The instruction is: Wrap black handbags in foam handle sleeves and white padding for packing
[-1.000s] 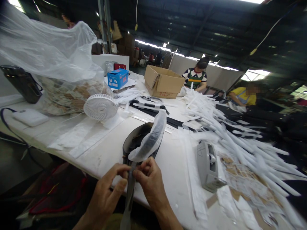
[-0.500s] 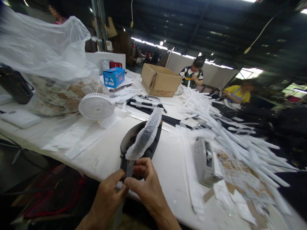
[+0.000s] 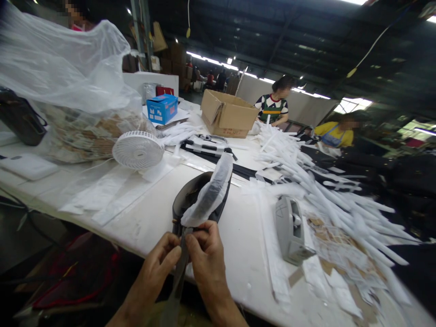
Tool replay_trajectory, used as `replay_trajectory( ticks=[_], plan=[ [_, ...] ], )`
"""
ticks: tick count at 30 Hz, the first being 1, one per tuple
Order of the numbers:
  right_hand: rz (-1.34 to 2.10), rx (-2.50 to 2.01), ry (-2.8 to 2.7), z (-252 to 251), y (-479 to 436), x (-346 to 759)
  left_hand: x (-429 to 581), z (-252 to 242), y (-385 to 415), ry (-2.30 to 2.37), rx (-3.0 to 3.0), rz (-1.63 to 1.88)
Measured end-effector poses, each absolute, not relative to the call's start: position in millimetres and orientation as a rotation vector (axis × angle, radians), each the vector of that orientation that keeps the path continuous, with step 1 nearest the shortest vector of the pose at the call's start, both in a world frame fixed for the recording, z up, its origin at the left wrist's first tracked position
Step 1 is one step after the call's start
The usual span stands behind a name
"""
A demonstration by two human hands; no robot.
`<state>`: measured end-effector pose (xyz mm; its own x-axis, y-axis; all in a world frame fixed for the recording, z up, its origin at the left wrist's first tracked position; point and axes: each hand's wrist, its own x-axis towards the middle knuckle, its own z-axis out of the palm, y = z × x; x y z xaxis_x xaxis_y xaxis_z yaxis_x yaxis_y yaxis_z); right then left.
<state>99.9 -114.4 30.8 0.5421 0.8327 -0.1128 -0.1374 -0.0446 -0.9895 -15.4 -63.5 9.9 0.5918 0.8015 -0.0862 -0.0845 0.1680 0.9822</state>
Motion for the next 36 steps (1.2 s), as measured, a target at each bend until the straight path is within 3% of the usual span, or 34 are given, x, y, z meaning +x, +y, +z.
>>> replay_trajectory(
  ticks=[6,11,17,30,36],
  plan=[
    [0.797,-1.539,-0.682,34,-121,106,-3,5,-57,0.683,0.947,0.619],
    [0.924,-1.499,-0.625,38,-120,116,-6,8,-59,0.713,1.121,0.632],
    [0.772,-1.515,-0.637,38,-113,118,-7,4,-57,0.746,1.374,0.706],
    [0.701,-1.529,-0.501,34,-123,117,-2,16,-62,0.629,0.793,0.685],
    [0.763,-1.539,-0.513,29,-129,128,-5,16,-61,0.699,0.927,0.682]
  ],
)
